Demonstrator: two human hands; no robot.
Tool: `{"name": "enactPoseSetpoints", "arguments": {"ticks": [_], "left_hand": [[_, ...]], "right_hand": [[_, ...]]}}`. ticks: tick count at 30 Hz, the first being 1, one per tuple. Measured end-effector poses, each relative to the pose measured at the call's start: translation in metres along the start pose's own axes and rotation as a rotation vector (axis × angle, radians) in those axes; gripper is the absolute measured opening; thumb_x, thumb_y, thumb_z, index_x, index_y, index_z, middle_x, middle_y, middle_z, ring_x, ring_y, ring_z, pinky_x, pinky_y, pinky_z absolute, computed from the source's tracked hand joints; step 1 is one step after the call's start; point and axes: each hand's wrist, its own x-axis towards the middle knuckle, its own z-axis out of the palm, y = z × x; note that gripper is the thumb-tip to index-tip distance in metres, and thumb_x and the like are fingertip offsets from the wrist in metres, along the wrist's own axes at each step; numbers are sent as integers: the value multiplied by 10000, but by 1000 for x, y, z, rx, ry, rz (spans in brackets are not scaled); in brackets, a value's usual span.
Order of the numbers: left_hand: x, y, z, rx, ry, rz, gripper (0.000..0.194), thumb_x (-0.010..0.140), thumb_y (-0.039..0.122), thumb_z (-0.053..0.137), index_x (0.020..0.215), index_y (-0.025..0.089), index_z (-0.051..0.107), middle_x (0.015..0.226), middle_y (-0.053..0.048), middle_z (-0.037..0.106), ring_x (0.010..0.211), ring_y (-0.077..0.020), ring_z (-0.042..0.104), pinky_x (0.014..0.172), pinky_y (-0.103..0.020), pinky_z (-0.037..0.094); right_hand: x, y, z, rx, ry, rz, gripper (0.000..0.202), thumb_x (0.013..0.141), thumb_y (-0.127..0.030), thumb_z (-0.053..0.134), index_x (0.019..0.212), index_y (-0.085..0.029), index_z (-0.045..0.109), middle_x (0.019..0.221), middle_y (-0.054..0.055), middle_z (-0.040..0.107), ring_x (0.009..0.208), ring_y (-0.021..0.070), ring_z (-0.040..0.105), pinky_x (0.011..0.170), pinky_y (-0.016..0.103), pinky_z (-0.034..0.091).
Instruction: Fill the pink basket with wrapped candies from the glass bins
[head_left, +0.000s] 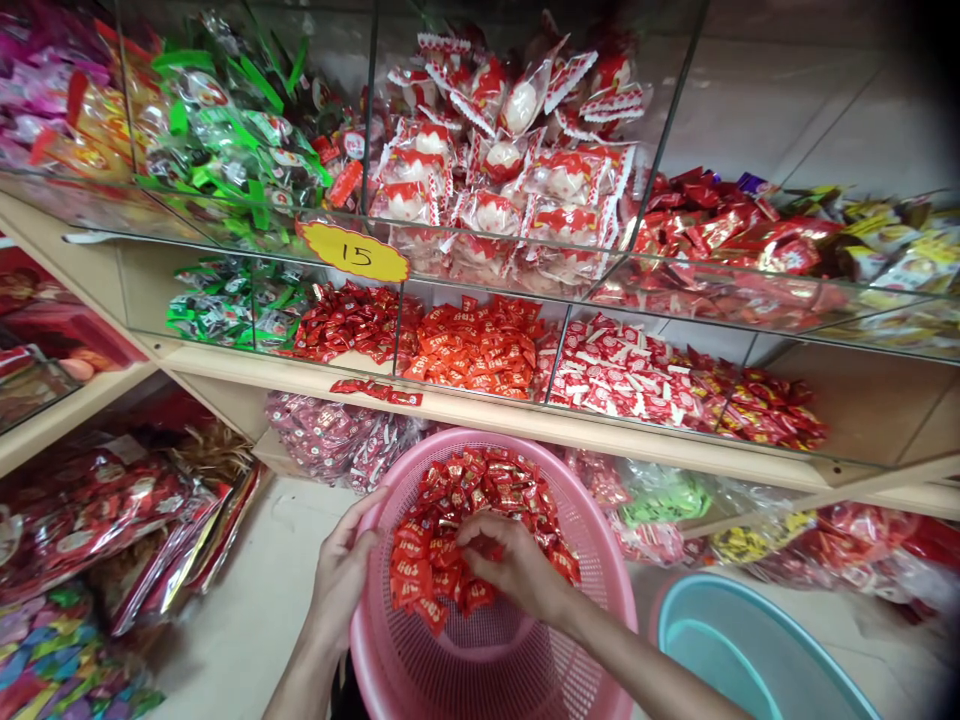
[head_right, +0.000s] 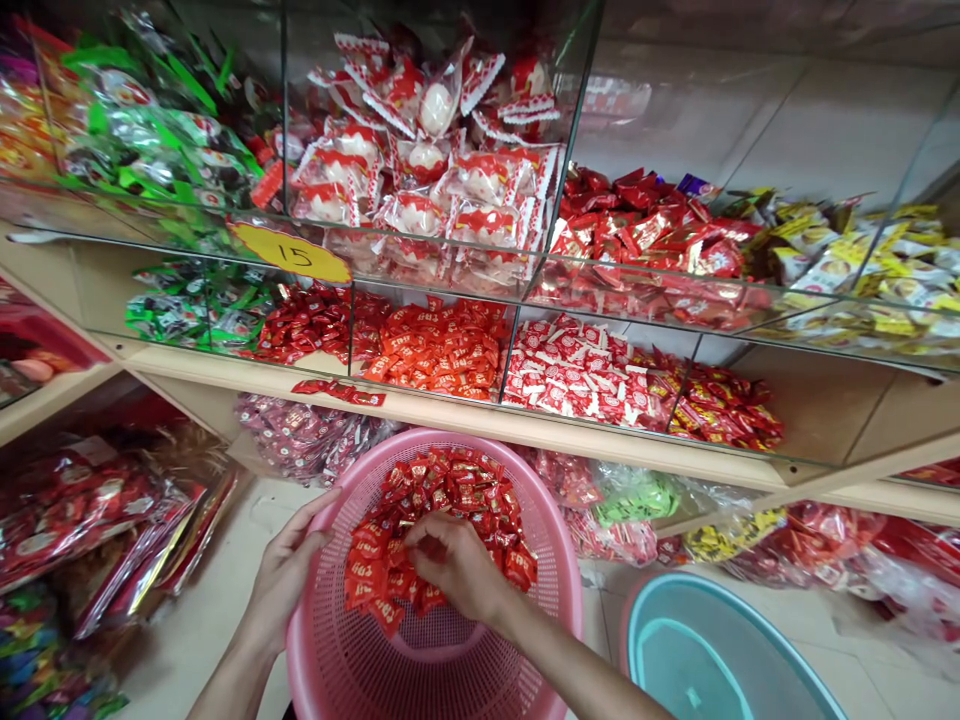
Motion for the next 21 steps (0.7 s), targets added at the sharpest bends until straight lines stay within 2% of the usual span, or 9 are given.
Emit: {"name": "enactPoseSetpoints", "arguments": {"ticks": [6, 10, 14, 17, 21], "left_hand": [[0, 2, 1, 6, 1, 5, 499, 681, 210, 554, 1177, 209, 606, 1279, -44, 580, 1194, -236, 498, 978, -299, 378], [-1, 4, 2, 0, 3, 3, 500, 679, 205, 545, 1176, 191, 601, 1285, -52, 574, 1244, -236, 447, 989, -291, 366], [-2, 3, 2, -1, -4, 18, 482, 692, 204, 545, 1171, 195, 603, 1293, -47, 567, 1268, -228, 419, 1016, -292, 335], [-2, 3, 2, 3, -4, 18, 477, 700, 206, 547, 1173, 193, 601, 1296, -47, 565, 1260, -226, 430, 1027, -295, 320], [-2, 3, 2, 17, -6, 36, 473, 702, 202, 540, 1171, 185, 600, 1295, -47, 566, 1263, -214, 425, 1027, -280, 313]], "right_hand": [[-10, -10, 9, -333, -58, -97, 100, 856, -169, 514, 889, -205, 602, 856, 28, 610, 768, 148, 570, 669, 248, 445], [-21, -13, 20, -685, -68, -156, 91, 837, -134, 521, 825, -201, 581, 806, 23, 597, 739, 163, 562, 675, 271, 439], [-26, -8, 39, -970, -68, -137, 103, 789, -90, 563, 772, -190, 581, 763, 36, 604, 705, 195, 569, 643, 311, 444], [-20, -6, 55, -1098, -124, -87, 127, 757, -49, 572, 810, -157, 612, 774, 77, 621, 706, 230, 582, 599, 341, 452], [-7, -8, 72, -1105, -182, -43, 141, 773, -36, 546, 843, -123, 632, 788, 113, 631, 729, 253, 595, 596, 368, 474]]}}
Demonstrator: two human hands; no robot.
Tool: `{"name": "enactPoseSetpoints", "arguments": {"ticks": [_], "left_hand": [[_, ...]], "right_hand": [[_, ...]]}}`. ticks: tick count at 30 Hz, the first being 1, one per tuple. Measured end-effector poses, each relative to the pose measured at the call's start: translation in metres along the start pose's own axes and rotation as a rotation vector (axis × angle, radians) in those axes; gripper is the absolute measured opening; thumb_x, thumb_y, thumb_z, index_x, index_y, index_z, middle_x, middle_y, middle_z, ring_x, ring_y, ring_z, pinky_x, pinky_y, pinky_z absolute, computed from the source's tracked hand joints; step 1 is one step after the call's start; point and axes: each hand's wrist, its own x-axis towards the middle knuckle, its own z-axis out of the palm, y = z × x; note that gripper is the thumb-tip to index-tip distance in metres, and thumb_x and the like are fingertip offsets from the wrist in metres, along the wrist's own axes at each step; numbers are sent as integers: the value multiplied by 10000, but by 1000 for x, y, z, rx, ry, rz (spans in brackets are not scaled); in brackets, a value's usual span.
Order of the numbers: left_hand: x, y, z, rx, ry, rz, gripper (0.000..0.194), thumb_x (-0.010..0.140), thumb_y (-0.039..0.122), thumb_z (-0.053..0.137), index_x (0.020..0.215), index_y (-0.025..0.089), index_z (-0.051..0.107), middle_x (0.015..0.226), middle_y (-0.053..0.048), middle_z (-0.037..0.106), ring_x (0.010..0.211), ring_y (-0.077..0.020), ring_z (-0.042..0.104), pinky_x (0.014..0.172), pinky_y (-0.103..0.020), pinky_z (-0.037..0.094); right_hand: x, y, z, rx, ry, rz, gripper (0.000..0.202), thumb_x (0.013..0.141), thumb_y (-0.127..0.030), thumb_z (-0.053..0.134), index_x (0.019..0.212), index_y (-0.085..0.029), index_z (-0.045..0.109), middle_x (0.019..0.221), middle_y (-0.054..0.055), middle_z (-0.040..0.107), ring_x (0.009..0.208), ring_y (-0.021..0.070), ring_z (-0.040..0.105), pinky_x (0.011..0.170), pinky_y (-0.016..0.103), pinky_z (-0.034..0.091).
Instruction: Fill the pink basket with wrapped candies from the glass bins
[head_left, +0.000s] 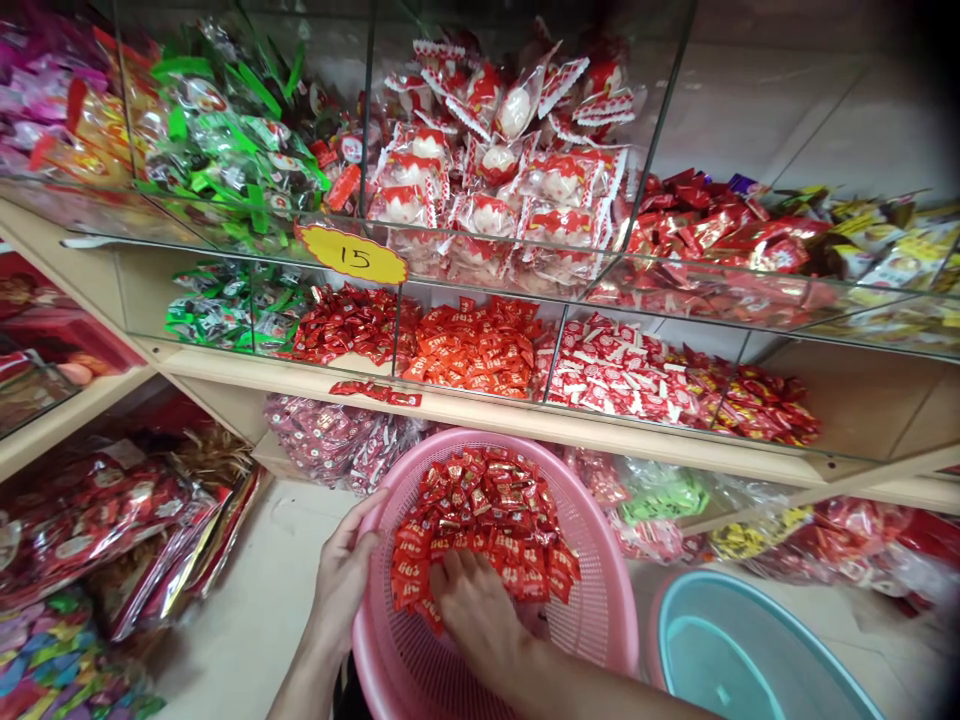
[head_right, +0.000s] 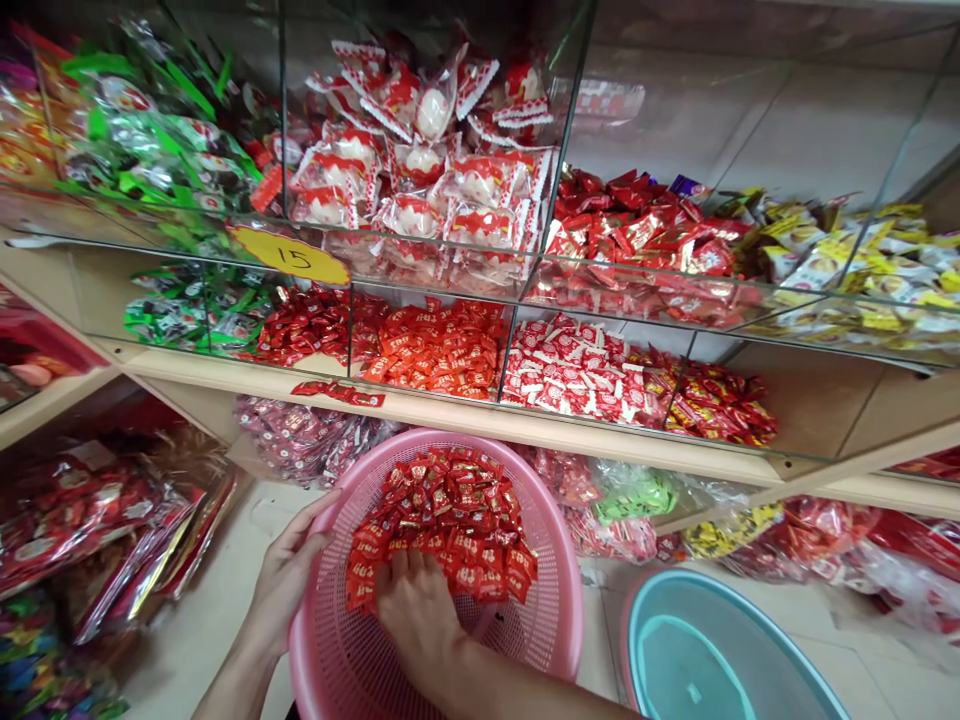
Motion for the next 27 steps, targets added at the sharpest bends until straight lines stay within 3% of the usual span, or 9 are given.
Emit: {"name": "enactPoseSetpoints", "arguments": {"ticks": [4, 9, 16, 22, 27], "left_hand": [[1, -2, -1, 2, -2, 3, 465, 709, 206, 539, 1169, 186, 599, 1298, -53, 561, 1252, -210, 435, 1033, -290, 304], [2, -2, -1, 14, 6, 9, 461, 701, 198, 543, 1157, 195, 611, 1287, -50, 570, 1234, -207, 452, 1033, -292, 299], [1, 2, 1, -17, 16, -47, 493, 672, 200, 558, 1162, 208, 612, 1259, -40, 594, 1249, -231, 439, 990, -297, 356], [2, -1, 0, -12, 23, -17, 465, 671, 205, 572, 1131, 219, 636, 1256, -33, 598, 1246, -226, 442, 1009, -292, 333], [4, -3, -1, -22, 9, -17, 476, 680, 208, 571, 1153, 218, 621, 1265, -35, 590, 1236, -221, 453, 1016, -293, 325]], "right_hand": [[3, -2, 4, 33, -2, -39, 108, 802, -93, 564, 890, -127, 617, 849, 107, 637, 773, 240, 595, 614, 351, 480], [-15, 12, 10, 193, 54, -19, 82, 826, -177, 585, 907, -179, 573, 860, 33, 636, 771, 198, 600, 641, 306, 473], [-24, 29, 20, 152, 61, 28, 185, 813, -66, 549, 947, -193, 559, 869, 13, 636, 757, 182, 609, 604, 281, 452], [-12, 24, 26, 109, 40, 4, 127, 825, -54, 526, 844, -175, 560, 831, 27, 627, 756, 168, 596, 628, 268, 443], [-18, 20, 25, 77, 43, -6, 122, 825, -51, 525, 835, -170, 551, 808, 36, 618, 737, 180, 588, 608, 283, 438]]}}
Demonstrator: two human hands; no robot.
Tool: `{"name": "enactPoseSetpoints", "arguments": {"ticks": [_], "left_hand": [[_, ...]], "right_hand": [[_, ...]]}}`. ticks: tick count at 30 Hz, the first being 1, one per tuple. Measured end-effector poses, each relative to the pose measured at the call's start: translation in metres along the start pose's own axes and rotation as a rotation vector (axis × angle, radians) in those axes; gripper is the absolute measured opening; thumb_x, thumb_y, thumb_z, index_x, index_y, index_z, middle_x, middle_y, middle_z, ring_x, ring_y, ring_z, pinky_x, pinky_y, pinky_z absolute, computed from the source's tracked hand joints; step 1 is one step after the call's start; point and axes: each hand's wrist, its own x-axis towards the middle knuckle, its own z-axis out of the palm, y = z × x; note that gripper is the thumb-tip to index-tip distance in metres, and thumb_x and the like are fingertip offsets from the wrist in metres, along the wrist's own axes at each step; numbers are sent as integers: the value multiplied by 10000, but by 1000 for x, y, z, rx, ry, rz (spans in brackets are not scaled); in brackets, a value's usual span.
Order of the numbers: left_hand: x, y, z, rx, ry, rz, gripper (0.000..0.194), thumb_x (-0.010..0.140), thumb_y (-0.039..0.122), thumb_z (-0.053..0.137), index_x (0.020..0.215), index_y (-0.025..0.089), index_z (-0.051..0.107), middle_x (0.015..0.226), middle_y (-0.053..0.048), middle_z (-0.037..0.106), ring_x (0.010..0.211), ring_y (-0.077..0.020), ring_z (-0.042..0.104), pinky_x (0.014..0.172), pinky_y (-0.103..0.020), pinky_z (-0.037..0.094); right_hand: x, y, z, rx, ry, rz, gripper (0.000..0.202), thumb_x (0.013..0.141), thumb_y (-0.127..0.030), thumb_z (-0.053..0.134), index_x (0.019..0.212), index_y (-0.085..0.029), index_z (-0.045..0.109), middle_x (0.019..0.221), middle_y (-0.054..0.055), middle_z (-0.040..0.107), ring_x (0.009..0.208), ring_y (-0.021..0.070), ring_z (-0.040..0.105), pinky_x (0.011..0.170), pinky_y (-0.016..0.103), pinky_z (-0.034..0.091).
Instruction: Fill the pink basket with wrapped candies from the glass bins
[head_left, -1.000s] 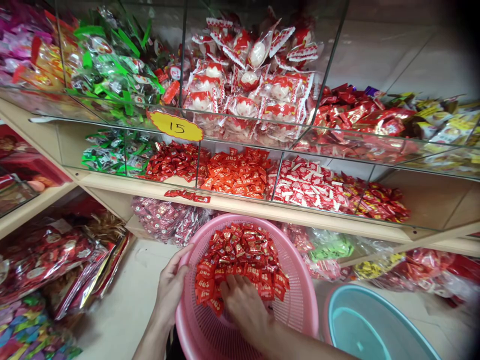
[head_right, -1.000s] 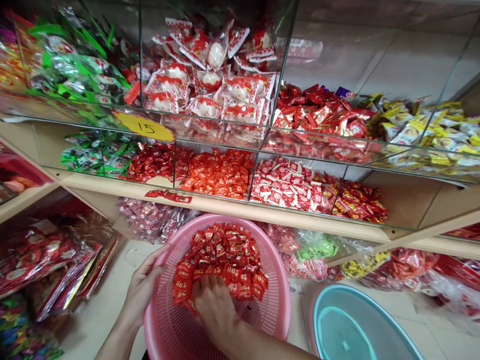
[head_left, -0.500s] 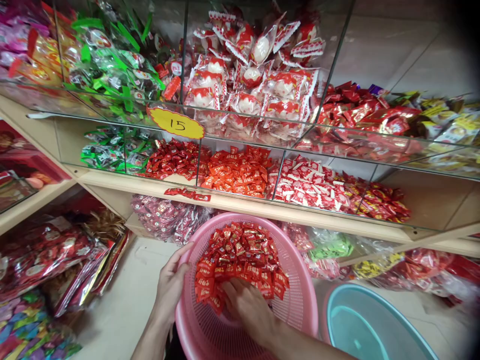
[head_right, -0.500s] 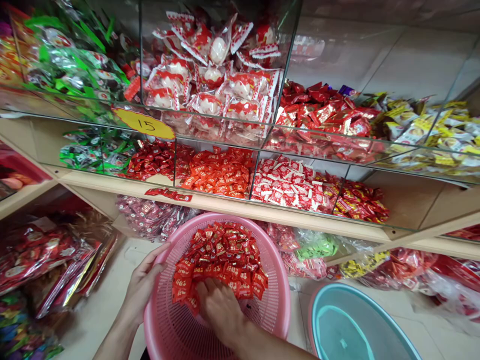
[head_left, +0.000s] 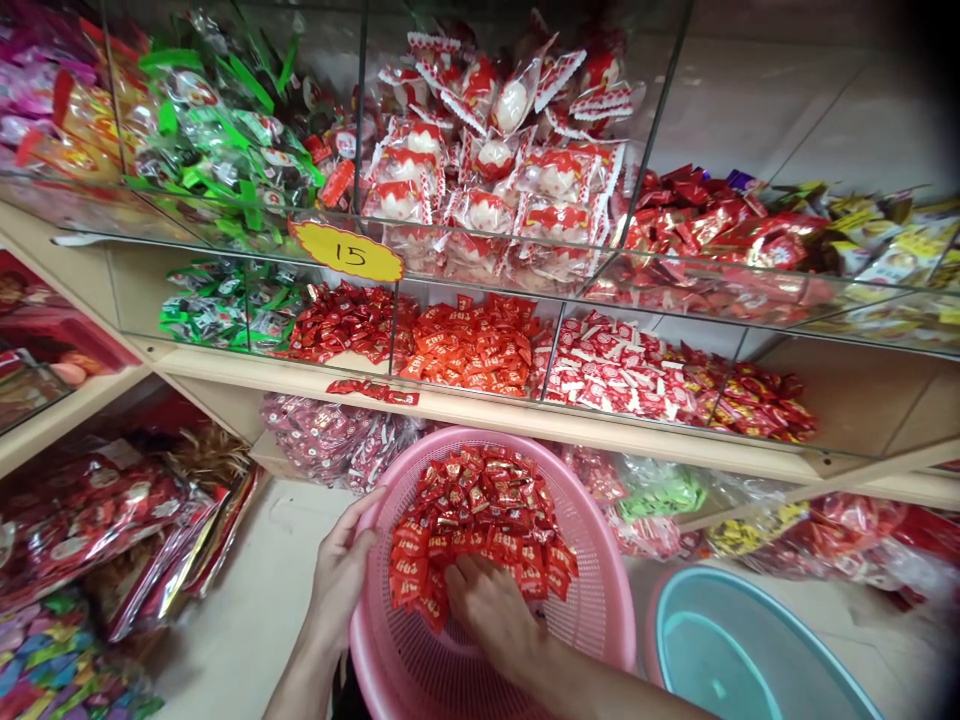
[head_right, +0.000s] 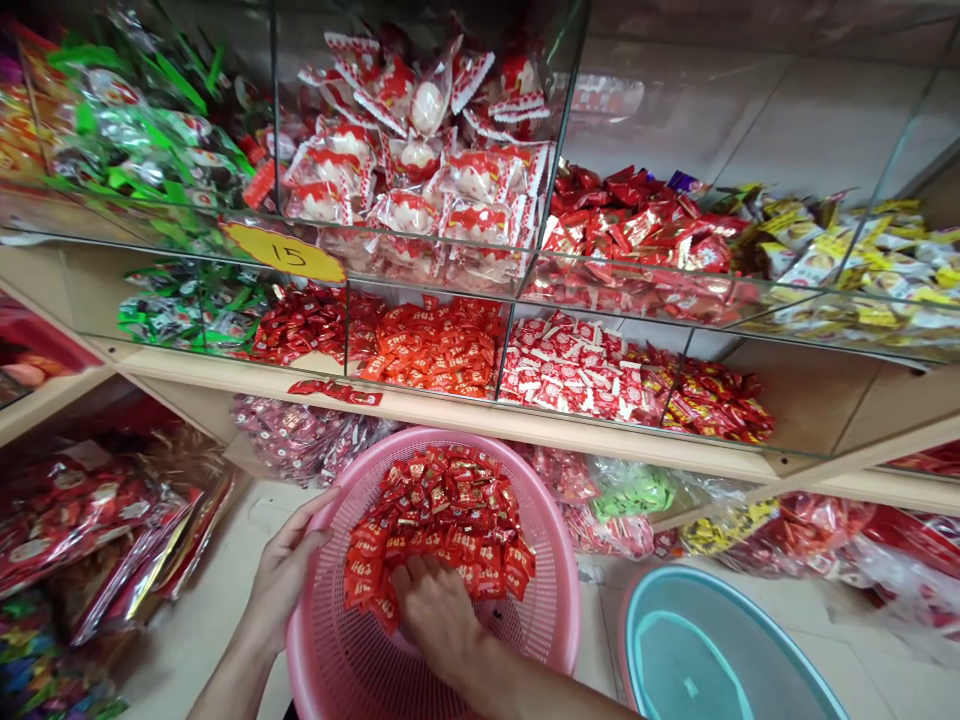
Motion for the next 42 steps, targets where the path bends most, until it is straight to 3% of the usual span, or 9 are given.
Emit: {"name": "enactPoseSetpoints", "arguments": {"ticks": [6, 12, 19, 22, 26, 32, 37, 42], "left_hand": [[-1, 1, 0, -5, -12, -11, 478, 687, 214, 572, 1164, 224, 610, 1276, -36, 581, 1237, -223, 452, 1008, -301, 336], [-4, 4, 1, 3, -3, -23, 471, 684, 209, 562, 1153, 217, 611, 1283, -32, 575, 1255, -210, 431, 1005, -280, 335], [-3, 3, 2, 1, -4, -6, 504, 676, 199, 555, 1178, 193, 600, 1256, -58, 593, 1223, -231, 467, 987, -308, 362], [-2, -1, 1, -3, 2, -6, 513, 672, 195, 553, 1182, 202, 605, 1217, -57, 619, 1150, -233, 532, 983, -331, 371], [-2, -1, 1, 8, 7, 4, 492, 685, 192, 549, 1173, 216, 612, 1228, -38, 613, 1165, -213, 520, 986, -300, 363], [-4, 1, 1, -15, -3, -13, 522, 682, 197, 558, 1202, 185, 591, 1201, -61, 627, 1139, -231, 539, 981, -326, 375], [-3, 0, 0, 3, -3, -11, 515, 693, 200, 555, 1207, 206, 589, 1247, -61, 597, 1144, -229, 534, 994, -331, 360], [-2, 0, 0, 2, -4, 6, 498, 685, 210, 566, 1181, 205, 605, 1252, -57, 596, 1185, -236, 503, 996, -320, 358]], "right_hand": [[2, -11, -2, -70, 22, -45, 89, 846, -90, 507, 806, -162, 539, 766, 59, 605, 711, 200, 575, 558, 300, 435], [17, -18, 5, -120, -33, -82, 68, 830, -93, 522, 858, -137, 565, 809, 81, 616, 719, 225, 590, 532, 330, 458], [-4, -5, -16, -34, -37, -21, 135, 821, -60, 522, 900, -162, 564, 833, 52, 633, 736, 201, 615, 572, 299, 462], [-19, -1, -24, 68, -106, 30, 144, 835, -94, 512, 924, -184, 581, 842, 37, 662, 709, 191, 635, 557, 277, 446], [-30, -8, -26, 223, -315, 15, 203, 835, -162, 489, 974, -230, 621, 758, 16, 699, 649, 189, 661, 527, 251, 433], [-19, -20, -21, 242, -430, -49, 262, 771, -119, 468, 948, -198, 644, 793, 62, 712, 689, 220, 677, 534, 263, 449], [-12, -19, -27, 163, -428, 18, 396, 754, -71, 492, 1117, -190, 598, 835, 87, 716, 728, 253, 679, 575, 303, 493], [-19, -18, -27, 203, -389, 10, 556, 741, -144, 541, 1289, -226, 495, 856, 93, 718, 720, 272, 681, 560, 313, 511]]}}
